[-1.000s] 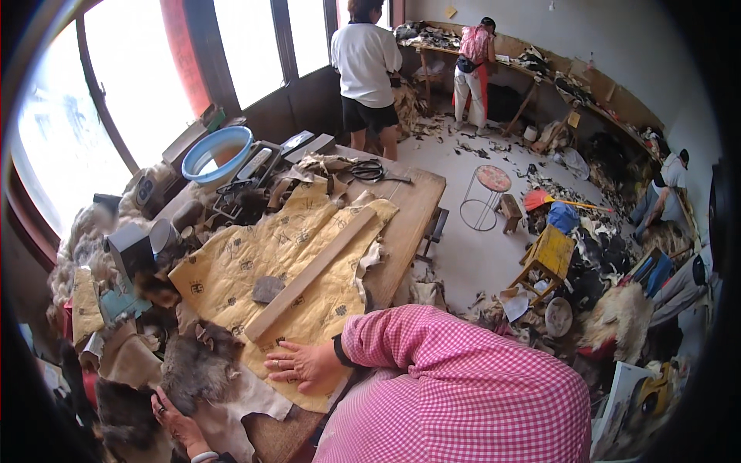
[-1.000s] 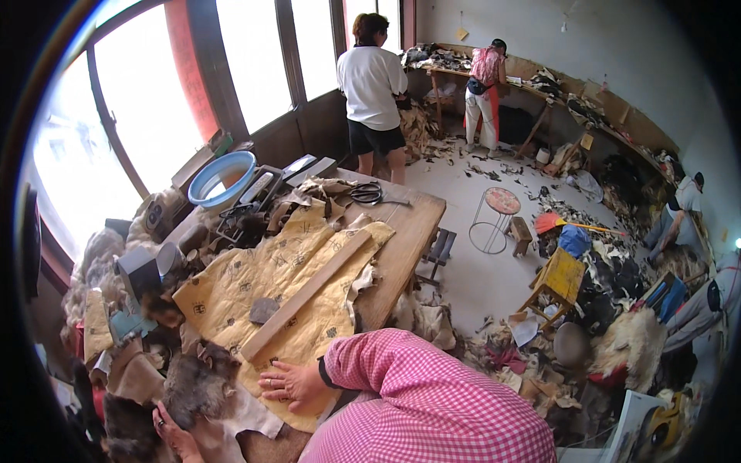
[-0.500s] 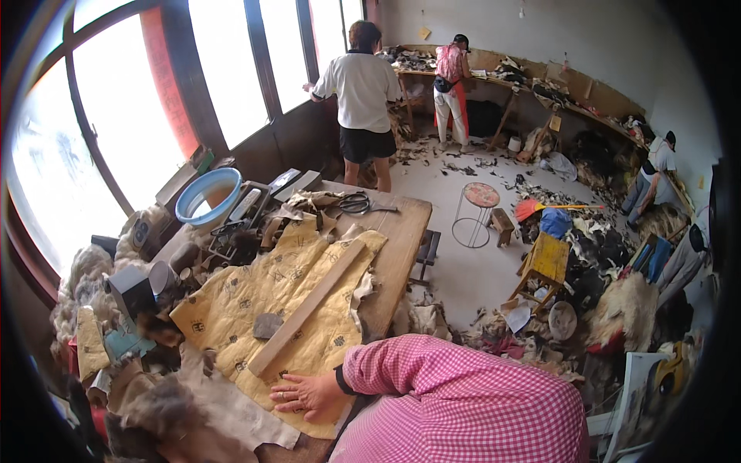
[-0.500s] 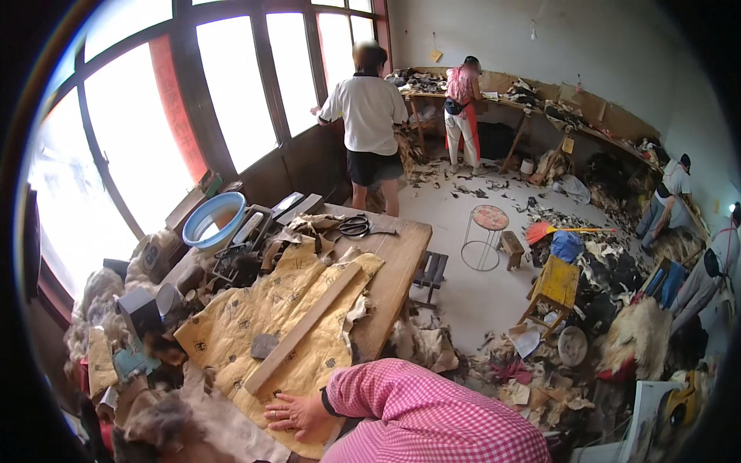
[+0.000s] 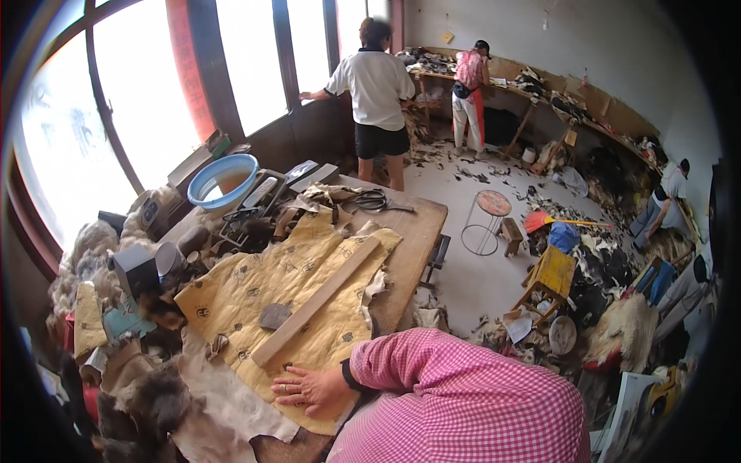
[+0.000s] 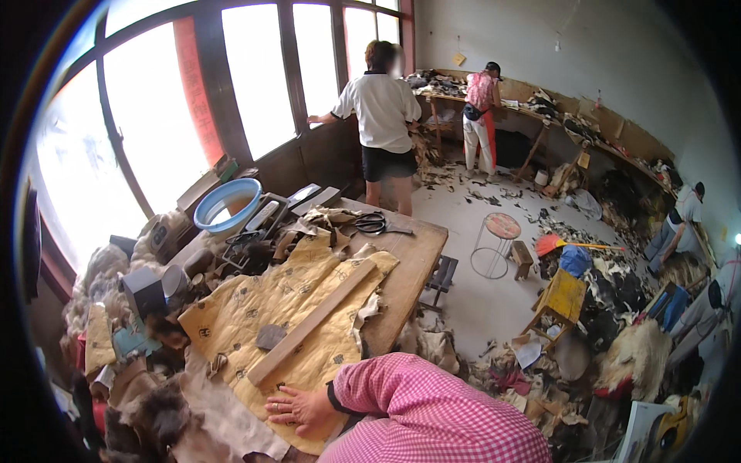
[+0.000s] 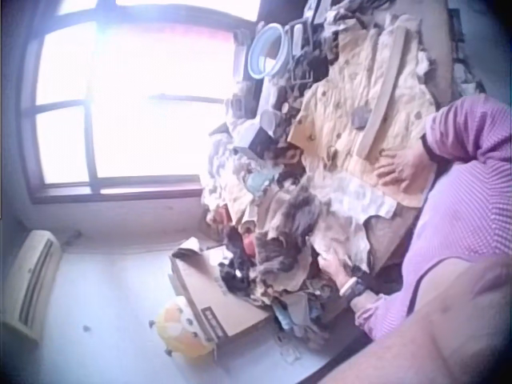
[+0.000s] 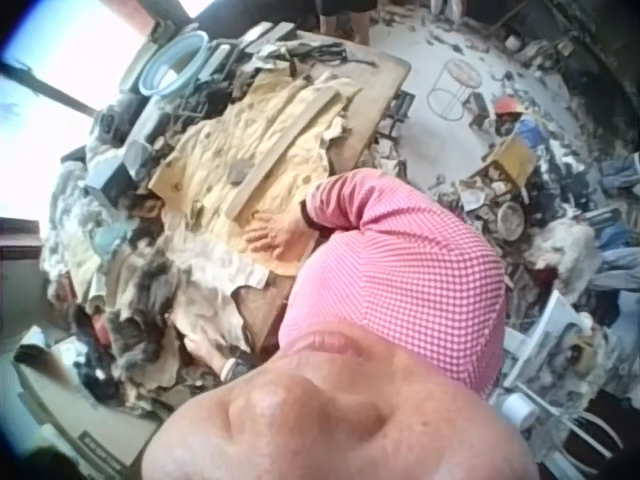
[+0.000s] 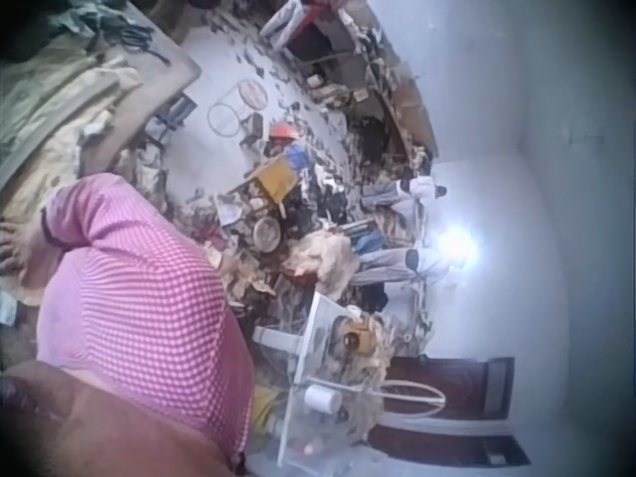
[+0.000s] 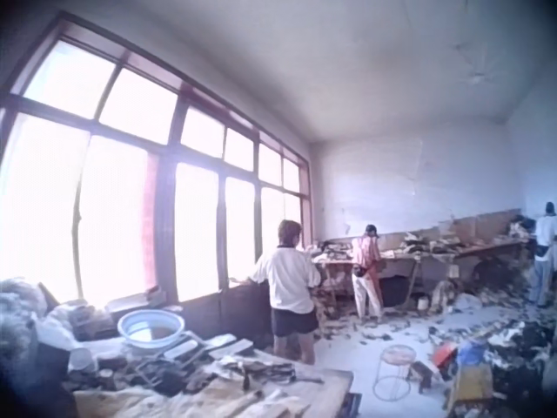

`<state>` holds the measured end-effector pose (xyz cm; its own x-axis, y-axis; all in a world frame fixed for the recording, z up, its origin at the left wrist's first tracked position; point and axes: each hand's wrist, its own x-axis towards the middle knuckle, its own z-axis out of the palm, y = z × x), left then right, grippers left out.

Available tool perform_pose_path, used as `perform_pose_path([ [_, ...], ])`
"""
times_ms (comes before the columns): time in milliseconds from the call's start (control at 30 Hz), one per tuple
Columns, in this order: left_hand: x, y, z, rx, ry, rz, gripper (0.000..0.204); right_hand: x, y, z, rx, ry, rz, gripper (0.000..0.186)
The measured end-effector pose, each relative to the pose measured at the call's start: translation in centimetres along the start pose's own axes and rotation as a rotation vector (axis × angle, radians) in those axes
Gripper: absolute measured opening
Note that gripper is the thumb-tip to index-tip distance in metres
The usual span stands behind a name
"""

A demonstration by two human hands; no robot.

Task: Trimming and cutting animal fur pelts on a workshop table using a knife and scissors.

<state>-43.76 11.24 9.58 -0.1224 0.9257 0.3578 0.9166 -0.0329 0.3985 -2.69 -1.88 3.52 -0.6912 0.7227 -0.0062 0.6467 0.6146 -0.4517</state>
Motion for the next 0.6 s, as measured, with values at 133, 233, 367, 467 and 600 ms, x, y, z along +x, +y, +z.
perform_pose_path([
  [133,-2.7,-0.3,-2.6,0.052,0.012,-0.061,0.022,-0.2,0.7,0.4,-0.024,-0.032,0.035,0.074],
  [233,-5.2,-1.2,-5.4,0.112,0.004,-0.086,0.02,0.0,0.1,0.4,-0.049,-0.035,0.013,0.074],
  [367,-6.4,-1.4,-2.9,0.283,0.115,-0.038,0.039,0.9,1.5,2.9,-0.063,0.023,-0.043,0.074],
  [467,-7.8,3.0,-3.2,0.343,0.335,0.341,0.065,1.0,2.6,3.9,-0.137,0.094,-0.047,0.074],
  [600,-11.7,12.6,-0.4,0.016,-0.028,0.594,0.073,0.8,2.2,2.8,-0.107,0.11,-0.014,0.075],
])
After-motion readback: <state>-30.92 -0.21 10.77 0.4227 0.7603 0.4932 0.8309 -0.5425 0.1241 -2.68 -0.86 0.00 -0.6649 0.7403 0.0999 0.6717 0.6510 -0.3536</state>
